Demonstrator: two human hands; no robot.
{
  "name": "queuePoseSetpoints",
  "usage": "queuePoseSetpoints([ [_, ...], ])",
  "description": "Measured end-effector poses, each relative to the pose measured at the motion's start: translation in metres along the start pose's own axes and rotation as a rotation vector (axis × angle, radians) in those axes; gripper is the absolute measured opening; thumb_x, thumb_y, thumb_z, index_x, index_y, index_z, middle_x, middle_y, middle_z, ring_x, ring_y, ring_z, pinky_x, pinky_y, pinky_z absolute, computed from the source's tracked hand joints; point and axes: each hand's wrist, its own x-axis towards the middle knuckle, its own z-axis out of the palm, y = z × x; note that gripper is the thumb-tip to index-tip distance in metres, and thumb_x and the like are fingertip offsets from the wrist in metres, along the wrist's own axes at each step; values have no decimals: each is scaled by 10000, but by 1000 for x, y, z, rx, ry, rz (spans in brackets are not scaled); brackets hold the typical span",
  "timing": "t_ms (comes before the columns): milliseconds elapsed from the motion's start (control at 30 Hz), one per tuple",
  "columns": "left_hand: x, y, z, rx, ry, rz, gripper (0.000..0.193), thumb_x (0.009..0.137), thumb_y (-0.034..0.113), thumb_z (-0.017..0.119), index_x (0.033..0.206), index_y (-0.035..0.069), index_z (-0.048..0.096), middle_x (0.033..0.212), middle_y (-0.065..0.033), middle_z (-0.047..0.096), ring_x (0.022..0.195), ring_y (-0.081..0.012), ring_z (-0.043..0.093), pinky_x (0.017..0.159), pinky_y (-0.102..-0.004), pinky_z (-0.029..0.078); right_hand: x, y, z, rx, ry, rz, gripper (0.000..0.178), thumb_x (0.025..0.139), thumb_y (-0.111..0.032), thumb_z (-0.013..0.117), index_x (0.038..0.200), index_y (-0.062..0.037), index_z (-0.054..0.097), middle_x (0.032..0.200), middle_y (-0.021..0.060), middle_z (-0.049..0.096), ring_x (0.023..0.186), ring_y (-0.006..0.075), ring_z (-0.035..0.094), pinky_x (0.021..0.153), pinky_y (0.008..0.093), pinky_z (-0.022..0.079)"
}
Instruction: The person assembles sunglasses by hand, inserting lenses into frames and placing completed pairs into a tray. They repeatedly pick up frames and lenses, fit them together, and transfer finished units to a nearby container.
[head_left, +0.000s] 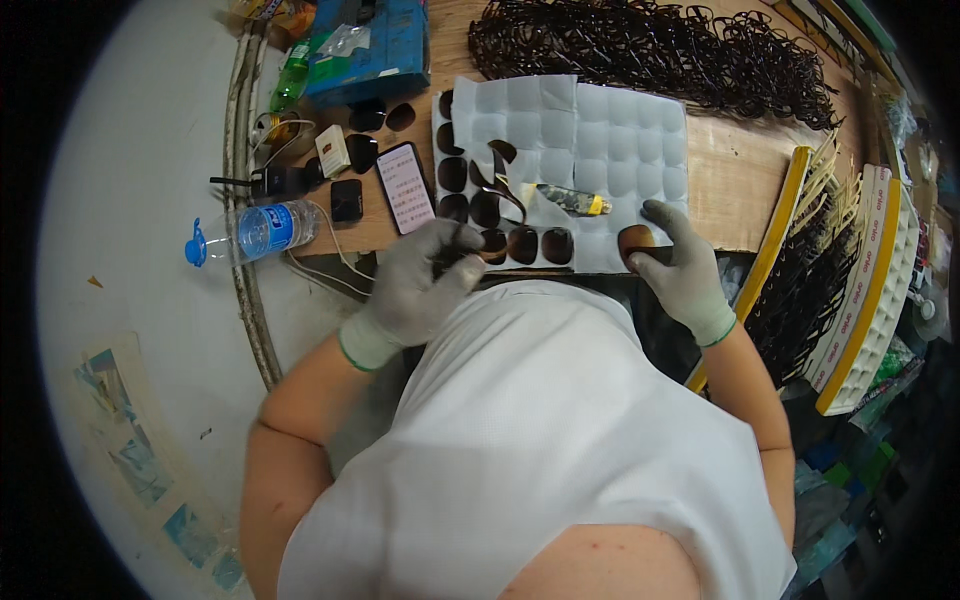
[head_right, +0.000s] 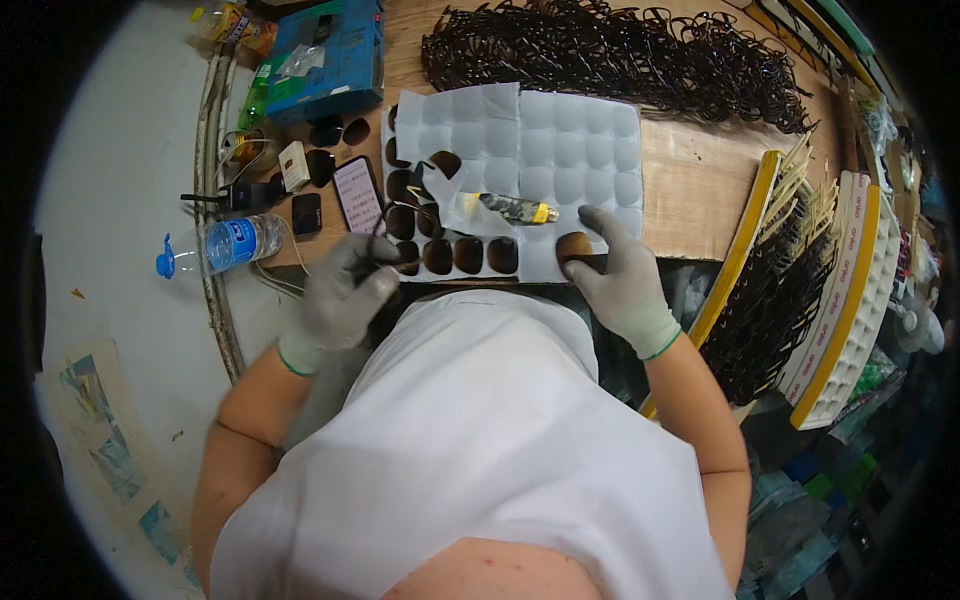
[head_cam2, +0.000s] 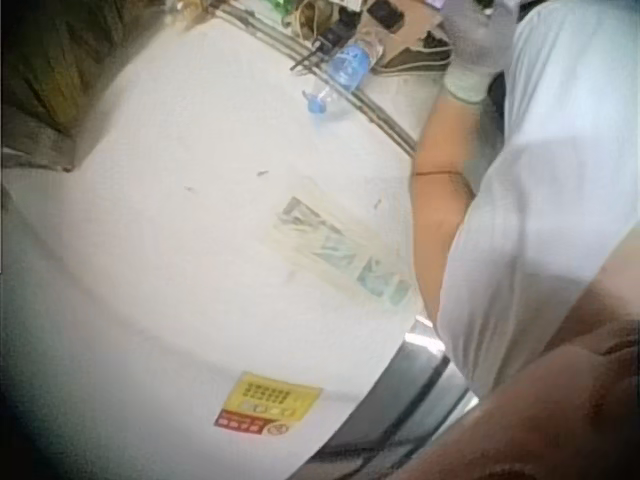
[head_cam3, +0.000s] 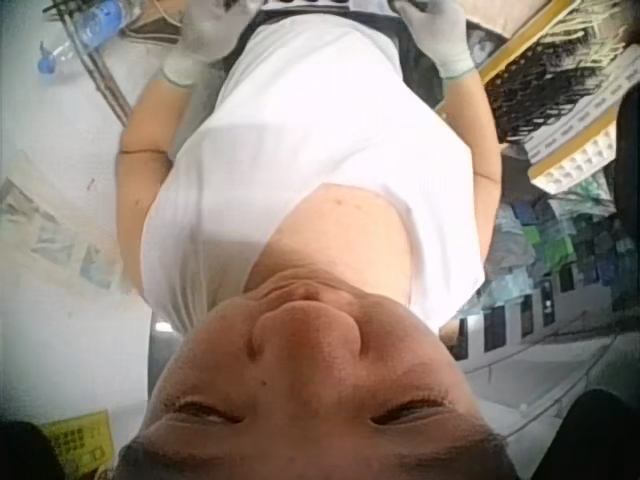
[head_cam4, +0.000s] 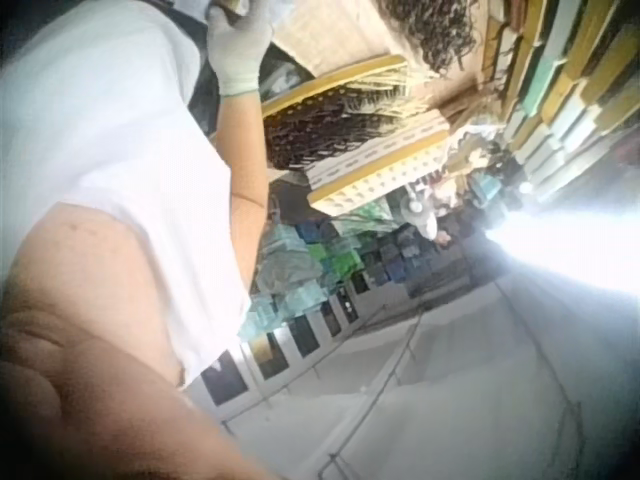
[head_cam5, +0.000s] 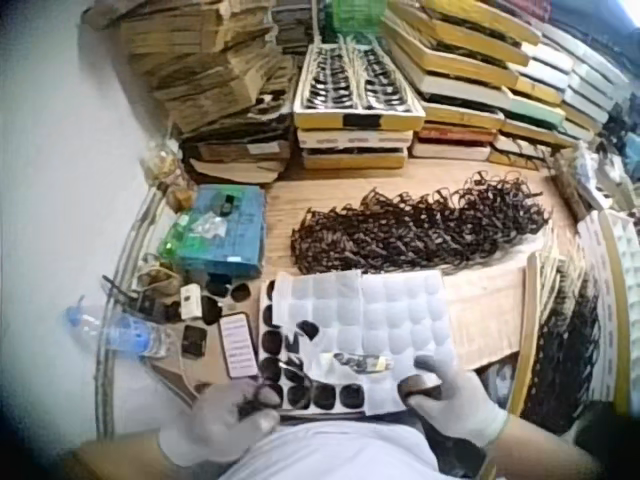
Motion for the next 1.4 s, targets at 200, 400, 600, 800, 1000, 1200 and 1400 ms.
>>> queuePoseSetpoints([
  [200,-16,-16,25,-289,-210,-10,183,1036,93,493,1180,-17,523,1072,-106,678,982,-135,649,884,-279,542,-34,-93,54,904,-80,125,461,936,6,674,1363,50,507,1220,196,647,1125,267,659,980,409,570],
  [400,-23,-7,21,-77,-380,129,267,1054,106,448,1244,-42,563,944,-74,681,831,-104,626,747,-263,533,-54,-108,83,593,107,48,332,977,8,634,1299,83,610,1114,154,713,938,164,695,867,297,582],
  [600,-22,1,28,-46,-398,68,310,1071,175,457,1261,-38,581,952,-65,678,811,-94,619,731,-260,534,-68,-111,76,606,135,75,278,979,-20,632,1237,85,634,1041,120,705,856,127,663,747,268,556],
  [800,-20,25,43,-193,-512,-65,316,1035,193,553,1263,-22,590,978,-43,666,853,-78,614,708,-245,532,-65,-81,45,869,-159,87,311,1025,-220,561,1151,53,642,1025,94,692,936,143,635,862,311,513],
  [1000,-20,60,59,-199,-584,-96,351,1061,197,502,1345,-8,535,1037,-60,647,863,-106,613,791,-280,527,-59,-74,11,973,-284,128,321,1011,-217,592,1159,60,658,1048,88,701,924,145,637,854,303,516],
  [1200,2,56,74,-135,-504,-25,409,1095,269,429,1374,-21,507,1015,-61,674,871,-107,634,785,-273,535,-44,-62,-6,1015,-282,153,324,1014,-211,604,1152,79,652,1044,119,711,934,164,653,877,321,531],
  [1400,-4,44,91,-195,-392,-15,445,1102,299,428,1374,-43,511,944,-76,699,829,-87,647,744,-249,546,-28,-69,-38,799,-443,223,405,993,-272,683,1215,65,646,1081,125,716,970,157,658,874,301,545],
])
